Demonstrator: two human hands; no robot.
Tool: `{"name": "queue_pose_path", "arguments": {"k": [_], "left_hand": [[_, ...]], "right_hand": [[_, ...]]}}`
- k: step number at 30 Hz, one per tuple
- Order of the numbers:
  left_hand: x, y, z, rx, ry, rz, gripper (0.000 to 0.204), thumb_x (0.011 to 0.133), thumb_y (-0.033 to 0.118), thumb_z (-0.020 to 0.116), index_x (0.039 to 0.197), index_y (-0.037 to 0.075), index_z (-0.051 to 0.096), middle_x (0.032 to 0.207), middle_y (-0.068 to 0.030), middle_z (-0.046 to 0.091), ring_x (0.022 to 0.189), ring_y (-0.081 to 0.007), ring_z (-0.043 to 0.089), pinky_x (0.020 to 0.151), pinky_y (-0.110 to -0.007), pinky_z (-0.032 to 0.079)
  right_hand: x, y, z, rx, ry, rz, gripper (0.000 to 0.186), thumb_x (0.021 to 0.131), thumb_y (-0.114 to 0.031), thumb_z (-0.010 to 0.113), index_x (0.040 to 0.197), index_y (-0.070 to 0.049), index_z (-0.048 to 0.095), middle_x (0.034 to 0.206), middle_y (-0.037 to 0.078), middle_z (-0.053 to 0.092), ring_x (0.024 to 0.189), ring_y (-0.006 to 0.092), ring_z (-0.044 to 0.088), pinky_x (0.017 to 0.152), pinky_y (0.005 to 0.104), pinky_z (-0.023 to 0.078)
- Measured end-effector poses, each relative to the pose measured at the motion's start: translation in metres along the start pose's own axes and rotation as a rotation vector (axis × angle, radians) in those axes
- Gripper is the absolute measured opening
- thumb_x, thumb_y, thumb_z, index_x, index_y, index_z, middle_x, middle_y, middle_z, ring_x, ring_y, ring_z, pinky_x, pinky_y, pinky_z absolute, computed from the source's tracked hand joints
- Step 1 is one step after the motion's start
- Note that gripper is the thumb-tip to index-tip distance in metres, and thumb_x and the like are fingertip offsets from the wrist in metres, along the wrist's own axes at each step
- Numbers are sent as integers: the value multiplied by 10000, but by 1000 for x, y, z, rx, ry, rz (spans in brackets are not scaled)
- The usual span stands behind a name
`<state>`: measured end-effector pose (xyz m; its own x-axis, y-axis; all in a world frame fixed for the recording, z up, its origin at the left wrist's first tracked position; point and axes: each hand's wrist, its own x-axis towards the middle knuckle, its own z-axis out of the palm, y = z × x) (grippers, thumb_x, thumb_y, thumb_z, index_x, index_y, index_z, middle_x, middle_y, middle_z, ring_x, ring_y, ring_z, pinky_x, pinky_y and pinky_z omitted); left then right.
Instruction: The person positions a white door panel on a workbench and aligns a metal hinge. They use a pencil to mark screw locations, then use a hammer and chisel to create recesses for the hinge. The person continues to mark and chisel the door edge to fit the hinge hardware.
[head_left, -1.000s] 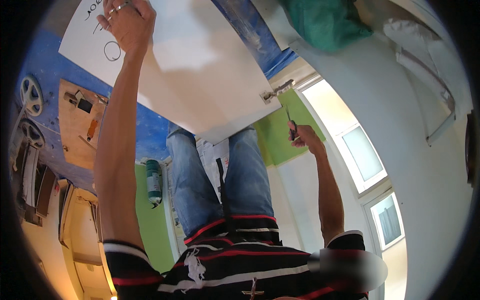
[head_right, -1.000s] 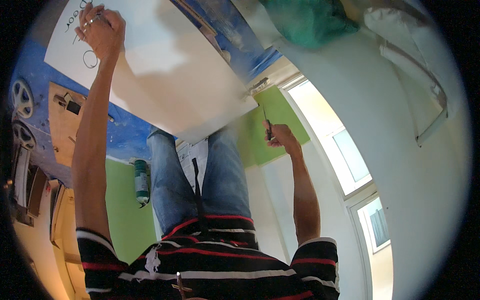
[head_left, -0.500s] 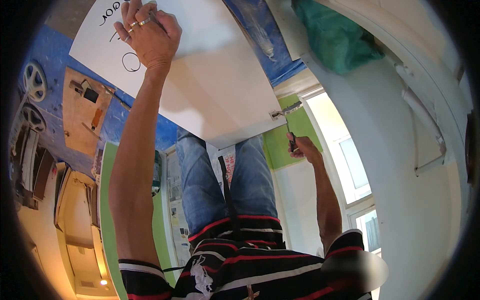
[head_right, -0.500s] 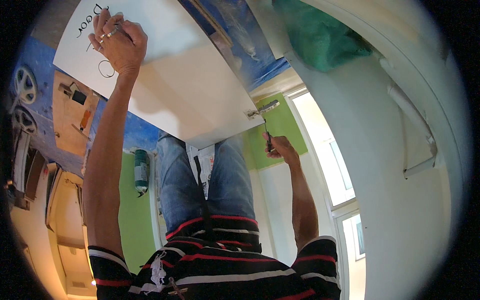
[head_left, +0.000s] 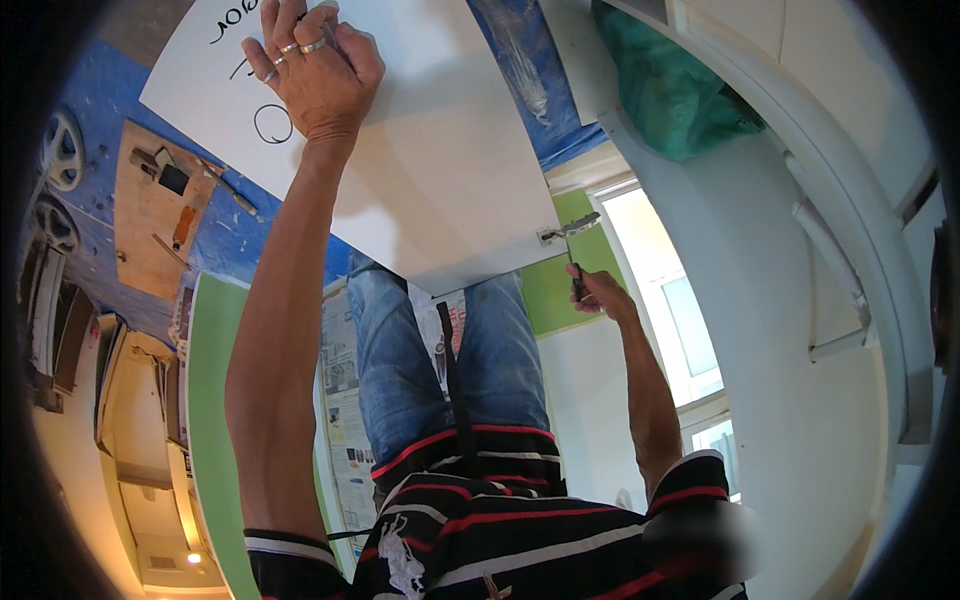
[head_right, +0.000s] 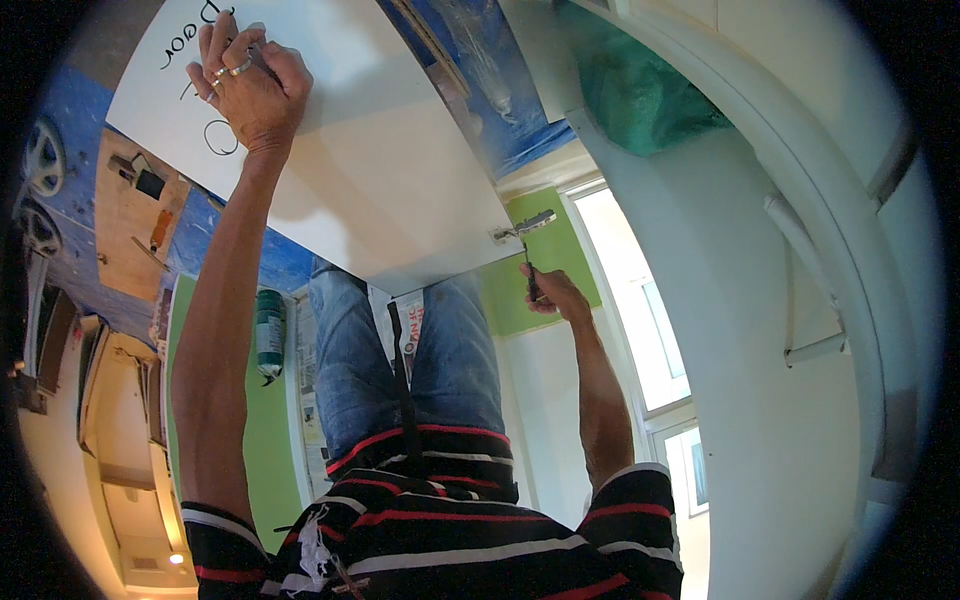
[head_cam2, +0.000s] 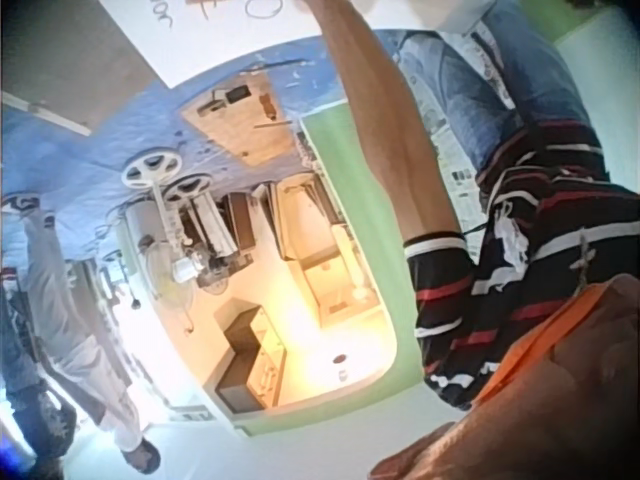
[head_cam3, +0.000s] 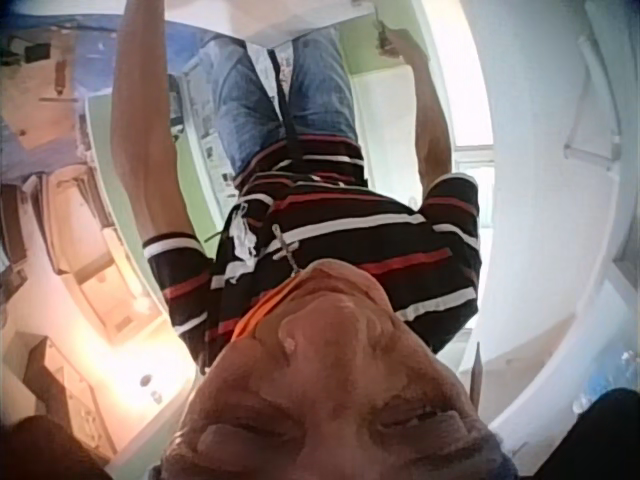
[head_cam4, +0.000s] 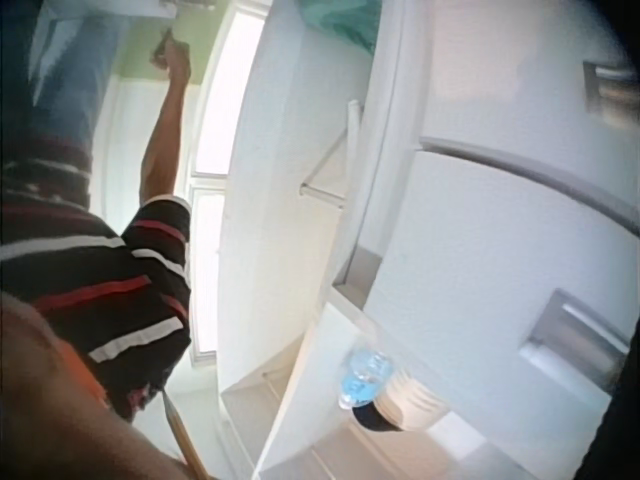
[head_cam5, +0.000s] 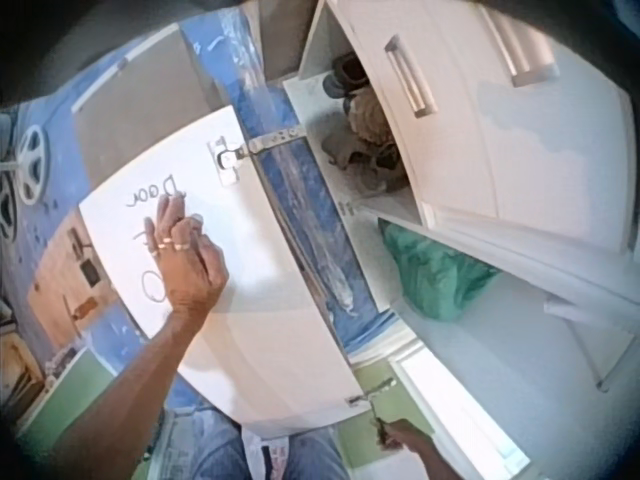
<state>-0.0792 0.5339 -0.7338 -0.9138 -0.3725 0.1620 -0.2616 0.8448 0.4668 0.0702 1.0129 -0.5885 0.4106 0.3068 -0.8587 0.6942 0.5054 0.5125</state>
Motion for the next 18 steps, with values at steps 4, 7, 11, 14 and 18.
{"name": "queue_pose_path", "arguments": {"k": [4,7,11,14,18], "left_hand": [[1,-1,-2,-19,-13,0,295,876,209,553,1157,133,594,1423,-119,512,1475,-322,333,1205,-609,98],[1,-2,-2,-20,-25,0,300,876,201,551,1163,128,597,1410,-131,526,1466,-336,352,1204,-614,105],[-1,-1,1,64,10,11,312,880,191,544,1180,123,597,1410,-141,540,1454,-357,378,1200,-621,128],[-1,-2,1,57,15,17,315,882,191,542,1186,124,594,1428,-145,534,1457,-364,379,1198,-626,135],[0,-3,0,33,-10,36,309,879,190,566,1185,152,556,1420,-97,494,1477,-322,322,1196,-635,101]], "right_hand": [[3,2,4,15,21,3,601,882,-674,686,791,-86,603,666,51,660,551,143,661,488,271,530],[7,4,6,40,24,-7,602,884,-678,682,757,-95,598,646,49,649,529,145,649,460,265,511],[15,9,8,94,7,-26,606,878,-679,690,747,-94,599,625,47,634,471,133,594,408,268,436],[22,13,9,80,-22,-32,619,875,-689,682,740,-92,594,613,38,609,460,122,554,398,274,383],[28,16,7,3,6,-93,655,965,-639,592,604,-95,533,493,25,501,351,136,417,368,337,317]]}}
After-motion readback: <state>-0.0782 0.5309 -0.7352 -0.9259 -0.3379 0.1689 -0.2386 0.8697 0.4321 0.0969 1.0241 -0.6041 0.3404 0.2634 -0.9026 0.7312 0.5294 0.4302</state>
